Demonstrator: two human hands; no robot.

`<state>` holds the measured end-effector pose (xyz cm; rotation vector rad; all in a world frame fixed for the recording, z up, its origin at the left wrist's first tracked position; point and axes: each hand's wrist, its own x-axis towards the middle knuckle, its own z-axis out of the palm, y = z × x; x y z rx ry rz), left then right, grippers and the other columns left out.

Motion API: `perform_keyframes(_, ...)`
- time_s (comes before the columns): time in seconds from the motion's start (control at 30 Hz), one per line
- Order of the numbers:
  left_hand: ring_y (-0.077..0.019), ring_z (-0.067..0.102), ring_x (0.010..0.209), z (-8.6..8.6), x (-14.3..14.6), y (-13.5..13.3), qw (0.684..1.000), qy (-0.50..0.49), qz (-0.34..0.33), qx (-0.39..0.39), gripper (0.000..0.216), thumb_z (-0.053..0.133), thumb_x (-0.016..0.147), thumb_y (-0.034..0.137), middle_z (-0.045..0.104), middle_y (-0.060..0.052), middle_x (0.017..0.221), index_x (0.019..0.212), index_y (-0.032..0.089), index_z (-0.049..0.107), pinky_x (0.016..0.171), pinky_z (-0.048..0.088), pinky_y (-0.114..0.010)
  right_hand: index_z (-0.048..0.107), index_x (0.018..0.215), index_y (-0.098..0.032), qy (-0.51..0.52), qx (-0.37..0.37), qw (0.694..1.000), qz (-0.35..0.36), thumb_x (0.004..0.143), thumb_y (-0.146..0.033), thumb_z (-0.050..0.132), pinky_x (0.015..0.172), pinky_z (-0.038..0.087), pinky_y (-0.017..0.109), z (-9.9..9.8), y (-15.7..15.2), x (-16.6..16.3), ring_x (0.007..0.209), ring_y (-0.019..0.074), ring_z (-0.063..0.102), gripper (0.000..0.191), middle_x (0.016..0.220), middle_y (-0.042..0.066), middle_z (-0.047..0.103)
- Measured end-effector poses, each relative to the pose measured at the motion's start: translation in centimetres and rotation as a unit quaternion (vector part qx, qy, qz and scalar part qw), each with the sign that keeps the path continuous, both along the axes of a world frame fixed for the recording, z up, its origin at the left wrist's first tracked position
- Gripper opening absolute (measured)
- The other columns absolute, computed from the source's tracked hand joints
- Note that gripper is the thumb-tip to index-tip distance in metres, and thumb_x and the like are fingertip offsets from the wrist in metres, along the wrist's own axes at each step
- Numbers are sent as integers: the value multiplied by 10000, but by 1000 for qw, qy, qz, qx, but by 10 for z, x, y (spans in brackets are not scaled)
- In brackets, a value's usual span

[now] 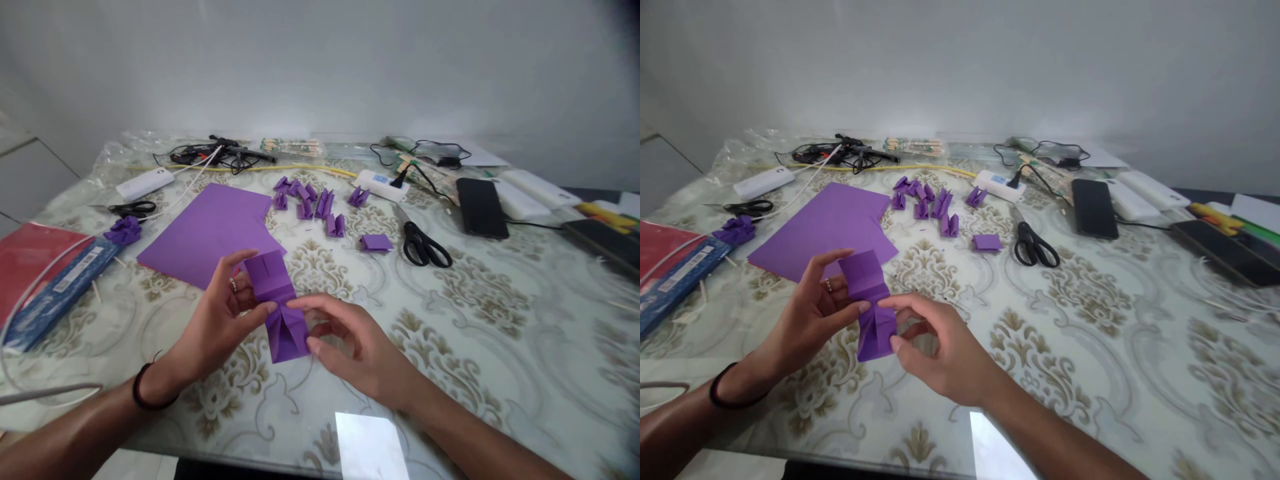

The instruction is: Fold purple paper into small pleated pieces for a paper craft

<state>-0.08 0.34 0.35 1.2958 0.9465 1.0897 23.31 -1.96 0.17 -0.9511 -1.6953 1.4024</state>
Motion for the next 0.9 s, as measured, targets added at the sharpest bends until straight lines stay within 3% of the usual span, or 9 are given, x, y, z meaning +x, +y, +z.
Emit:
perform_keyframes(0.07, -147, 691, 862, -2, -1, 0, 1000, -1, 8, 11, 681, 786, 917, 153, 650, 1, 1005, 1462, 297, 404, 770, 581, -275, 631, 1417, -326, -15, -7, 1000, 8, 915, -283, 773, 898, 615, 356, -3, -2, 1, 1041, 217, 702, 524, 1219, 55, 683)
perform_keyframes(0.17, -74, 609, 728, -4, 0, 1, 999, -11, 31, 38, 628, 785, 891, 91, 589, 46, 978, 1357, 325, 436, 672, 529, -189, 579, 1459, -371, -43, -26, 999, 10, 837, -323, 883, 924, 624, 388, -8, -2, 1, 1127, 250, 696, 694, 1365, 69, 643)
perform_keyframes(0.27, -31, 524, 627, -4, 1, 1, 997, -31, 40, 64, 475, 779, 874, 46, 563, 74, 942, 1130, 291, 462, 583, 459, -130, 632, 1361, -332, -48, -25, 998, -13, 829, -309, 889, 885, 633, 379, -9, 0, -1, 1052, 237, 721, 592, 1257, 61, 697)
perform_keyframes(0.37, -50, 548, 657, 0, 1, 1, 997, -10, 23, 70, 293, 757, 907, 70, 561, 66, 856, 989, 232, 527, 598, 469, -139, 673, 1278, -305, -59, -11, 998, -32, 831, -260, 873, 849, 635, 358, -7, 1, -3, 962, 211, 736, 492, 1163, 44, 727)
perform_keyframes(0.57, -118, 629, 795, 4, -5, -2, 995, 78, 9, 55, 48, 754, 976, 203, 664, -5, 930, 1014, 217, 728, 683, 522, -205, 704, 1243, -291, -38, 15, 999, -18, 803, -368, 917, 837, 628, 342, -1, 2, -1, 891, 200, 734, 495, 1095, 34, 742)
perform_keyframes(0.67, -137, 666, 873, 2, -8, -4, 992, 105, -10, 72, 114, 773, 972, 233, 674, -23, 1036, 1085, 250, 780, 763, 568, -230, 716, 1200, -266, -18, 34, 999, -30, 987, -383, 706, 798, 609, 323, 3, 3, 0, 847, 190, 727, 243, 958, 25, 755)
perform_keyframes(0.73, -166, 685, 1006, 0, -9, -4, 989, 118, -19, 84, 207, 809, 941, 231, 666, -36, 1138, 1142, 279, 797, 889, 600, -270, 732, 1146, -257, -22, 30, 998, -52, 1051, -357, 594, 758, 591, 305, 3, 3, -1, 815, 180, 726, 195, 895, 22, 765)
perform_keyframes(0.8, -199, 676, 1141, -1, -9, -5, 988, 120, -25, 89, 266, 827, 915, 216, 649, -47, 1220, 1168, 296, 806, 987, 611, -314, 749, 1094, -252, -28, 17, 997, -72, 1037, -351, 623, 720, 581, 290, 3, 4, -2, 796, 177, 736, 170, 879, 23, 783)
perform_keyframes(0.9, -245, 646, 1286, -2, -8, -5, 990, 108, -32, 81, 295, 816, 908, 198, 636, -68, 1283, 1186, 298, 811, 1017, 643, -360, 762, 1046, -250, -23, 4, 995, -96, 944, -316, 751, 703, 590, 279, 0, 5, -5, 750, 173, 745, 122, 823, 8, 790)
